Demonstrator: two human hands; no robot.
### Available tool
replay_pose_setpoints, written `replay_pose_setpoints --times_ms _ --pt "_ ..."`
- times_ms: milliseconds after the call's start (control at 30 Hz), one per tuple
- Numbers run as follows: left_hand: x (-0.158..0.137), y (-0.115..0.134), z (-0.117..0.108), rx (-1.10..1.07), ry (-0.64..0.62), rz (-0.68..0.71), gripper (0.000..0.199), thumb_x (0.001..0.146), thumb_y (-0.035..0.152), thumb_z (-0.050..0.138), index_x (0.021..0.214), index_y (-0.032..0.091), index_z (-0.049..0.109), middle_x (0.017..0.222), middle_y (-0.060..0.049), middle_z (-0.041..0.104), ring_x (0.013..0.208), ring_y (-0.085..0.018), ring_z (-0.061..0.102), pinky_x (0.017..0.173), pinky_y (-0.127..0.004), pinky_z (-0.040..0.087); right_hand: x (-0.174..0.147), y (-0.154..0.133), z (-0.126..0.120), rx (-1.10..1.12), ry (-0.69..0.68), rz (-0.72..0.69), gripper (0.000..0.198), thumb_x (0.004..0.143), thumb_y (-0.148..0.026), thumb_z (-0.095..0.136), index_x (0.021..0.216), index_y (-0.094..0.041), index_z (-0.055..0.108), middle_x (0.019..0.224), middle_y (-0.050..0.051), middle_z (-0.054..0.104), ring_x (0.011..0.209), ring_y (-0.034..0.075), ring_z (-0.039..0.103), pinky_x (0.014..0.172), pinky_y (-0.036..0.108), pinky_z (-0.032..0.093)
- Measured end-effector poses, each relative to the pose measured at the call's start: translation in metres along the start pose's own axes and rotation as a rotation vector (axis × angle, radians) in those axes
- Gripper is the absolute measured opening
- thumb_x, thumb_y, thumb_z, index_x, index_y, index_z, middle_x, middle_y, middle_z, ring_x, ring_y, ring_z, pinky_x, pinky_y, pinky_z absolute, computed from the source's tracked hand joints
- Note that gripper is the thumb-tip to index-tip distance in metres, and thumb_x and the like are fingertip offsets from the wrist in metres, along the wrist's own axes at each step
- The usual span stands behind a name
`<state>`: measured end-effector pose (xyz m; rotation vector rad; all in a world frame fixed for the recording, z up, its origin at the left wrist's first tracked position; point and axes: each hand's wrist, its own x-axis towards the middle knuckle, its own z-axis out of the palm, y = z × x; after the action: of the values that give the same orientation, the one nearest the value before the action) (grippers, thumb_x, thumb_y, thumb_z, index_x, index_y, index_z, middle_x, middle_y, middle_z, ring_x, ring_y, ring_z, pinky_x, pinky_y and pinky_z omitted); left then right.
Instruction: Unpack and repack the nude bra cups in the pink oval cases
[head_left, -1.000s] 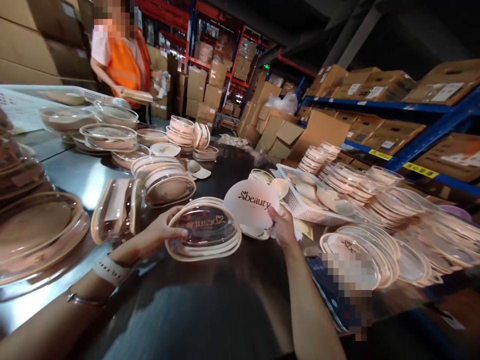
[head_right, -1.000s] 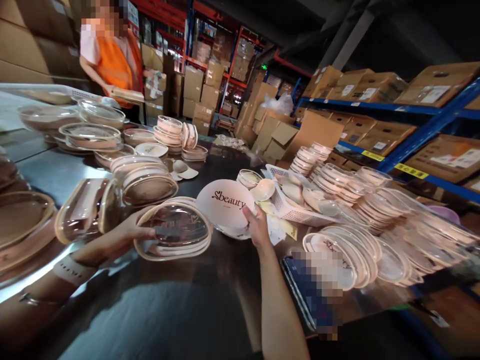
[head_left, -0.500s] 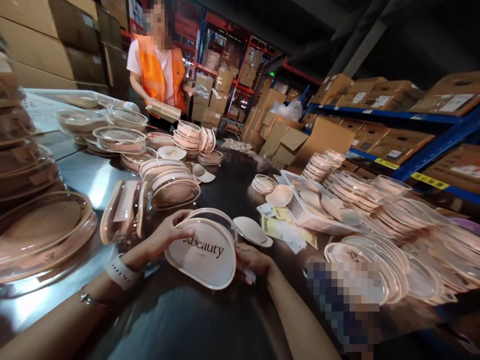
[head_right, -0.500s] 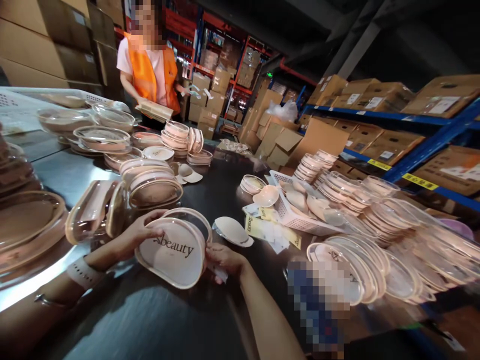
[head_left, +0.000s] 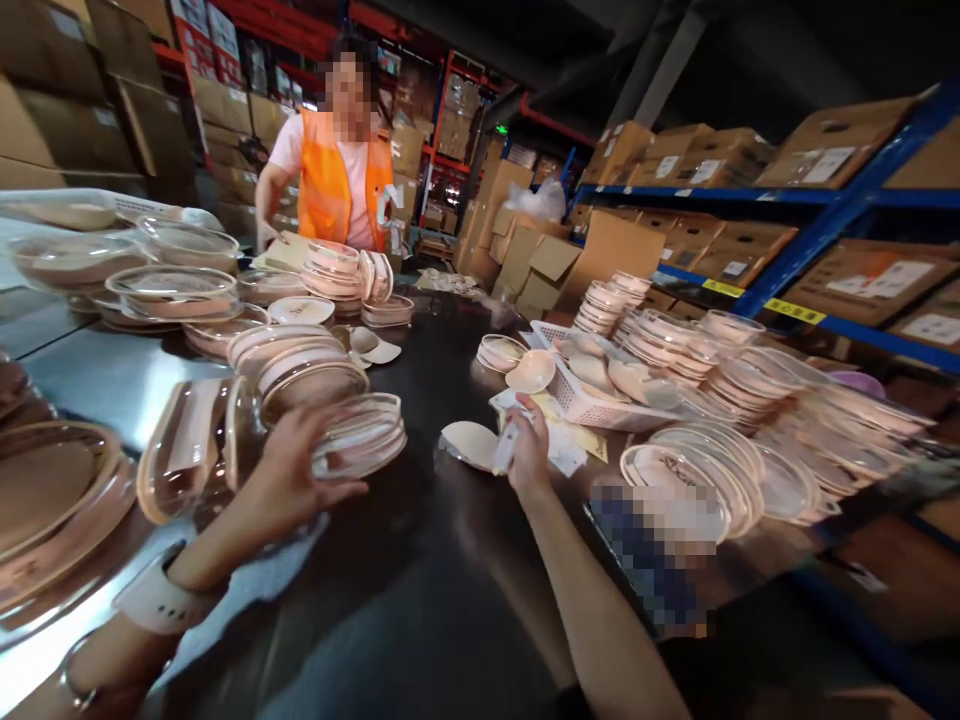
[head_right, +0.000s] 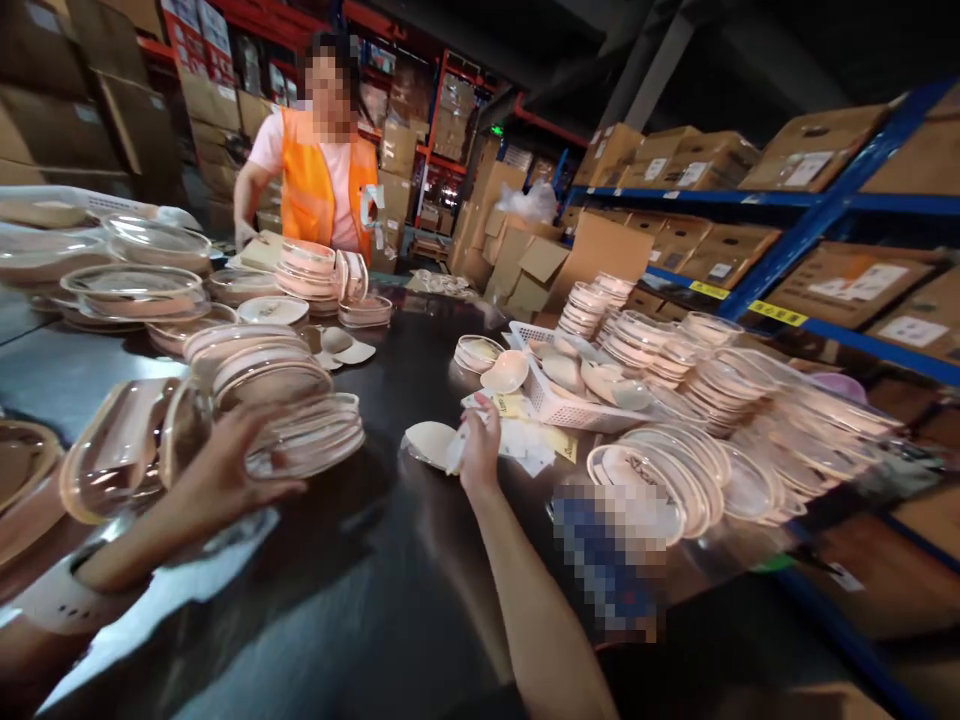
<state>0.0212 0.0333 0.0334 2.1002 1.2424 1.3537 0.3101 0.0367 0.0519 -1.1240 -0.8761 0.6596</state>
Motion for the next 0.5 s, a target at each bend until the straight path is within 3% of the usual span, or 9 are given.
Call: replay_pose_setpoints --times_ms 67,133,200,267,300,333,400,500 --pt "-0.016 0.015 0.013 0.032 -0.170 0.110 0.062 0.065 0.047 0.081 0.120 0.024 0.062 0.129 -0.013 0.062 0.126 -0.038 0.051 0.112 -0.056 0.036 -0.031 0.006 0.008 0.084 -0.082 -0.024 0.039 0.083 -0.043 0.058 0.117 -0.025 0.049 0.077 -0.004 0.049 0.056 0.010 0.047 0.052 0.020 0.041" --pt "-0.035 0.029 0.032 -0.088 -0.292 0.080 0.058 0.075 0.047 0.073 0.127 0.027 0.059 0.132 -0.011 0.063 0.122 -0.034 0.058 0.107 -0.049 0.045 -0.071 0.013 0.015 0.021 -0.306 -0.092 0.032 0.093 -0.043 0.048 0.122 -0.029 0.046 0.089 0.000 0.055 0.067 0.014 0.056 0.063 0.027 0.049" --pt "-0.049 0.039 0.047 -0.243 -0.389 0.019 0.038 0.085 0.044 0.061 0.119 0.028 0.065 0.113 -0.008 0.073 0.100 -0.029 0.069 0.090 -0.040 0.057 -0.097 0.016 0.019 -0.203 -0.532 -0.340 0.033 0.098 -0.046 0.039 0.126 -0.031 0.049 0.108 0.007 0.060 0.097 0.023 0.061 0.086 0.039 0.051" --pt "-0.055 0.041 0.055 -0.323 -0.441 -0.018 0.028 0.089 0.040 0.051 0.102 0.026 0.071 0.087 -0.004 0.076 0.076 -0.024 0.071 0.070 -0.032 0.059 -0.096 0.013 0.018 -0.503 -0.719 -0.592 0.044 0.096 -0.052 0.042 0.133 -0.030 0.049 0.127 0.009 0.059 0.124 0.029 0.050 0.109 0.048 0.035" --pt "-0.054 0.039 0.056 -0.320 -0.432 -0.022 0.027 0.089 0.038 0.050 0.095 0.024 0.072 0.079 -0.003 0.075 0.069 -0.022 0.069 0.064 -0.029 0.058 -0.084 0.010 0.014 -0.662 -0.737 -0.646 0.049 0.095 -0.051 0.045 0.138 -0.028 0.046 0.134 0.009 0.056 0.133 0.030 0.043 0.116 0.050 0.025" --pt "-0.052 0.036 0.056 -0.295 -0.397 -0.020 0.027 0.087 0.039 0.051 0.092 0.023 0.072 0.076 -0.003 0.075 0.066 -0.021 0.068 0.060 -0.027 0.057 -0.068 0.007 0.009 -0.816 -0.703 -0.639 0.055 0.095 -0.049 0.048 0.144 -0.025 0.041 0.140 0.010 0.052 0.138 0.030 0.037 0.118 0.051 0.017" --pt "-0.045 0.027 0.055 -0.222 -0.292 -0.017 0.031 0.083 0.044 0.054 0.090 0.021 0.072 0.079 -0.004 0.076 0.067 -0.021 0.069 0.060 -0.025 0.056 -0.028 0.002 -0.007 -1.112 -0.556 -0.428 0.057 0.096 -0.036 0.050 0.149 -0.022 0.035 0.146 0.012 0.046 0.142 0.029 0.032 0.119 0.053 0.013" --pt "-0.039 0.016 0.055 -0.194 -0.267 -0.079 0.043 0.080 0.059 0.053 0.078 0.020 0.071 0.074 -0.005 0.075 0.066 -0.022 0.069 0.060 -0.025 0.056 0.015 0.005 -0.030 -1.331 -0.688 -0.119 0.089 0.074 -0.030 0.078 0.150 -0.021 0.034 0.142 0.017 0.049 0.133 0.035 0.044 0.111 0.053 0.030"
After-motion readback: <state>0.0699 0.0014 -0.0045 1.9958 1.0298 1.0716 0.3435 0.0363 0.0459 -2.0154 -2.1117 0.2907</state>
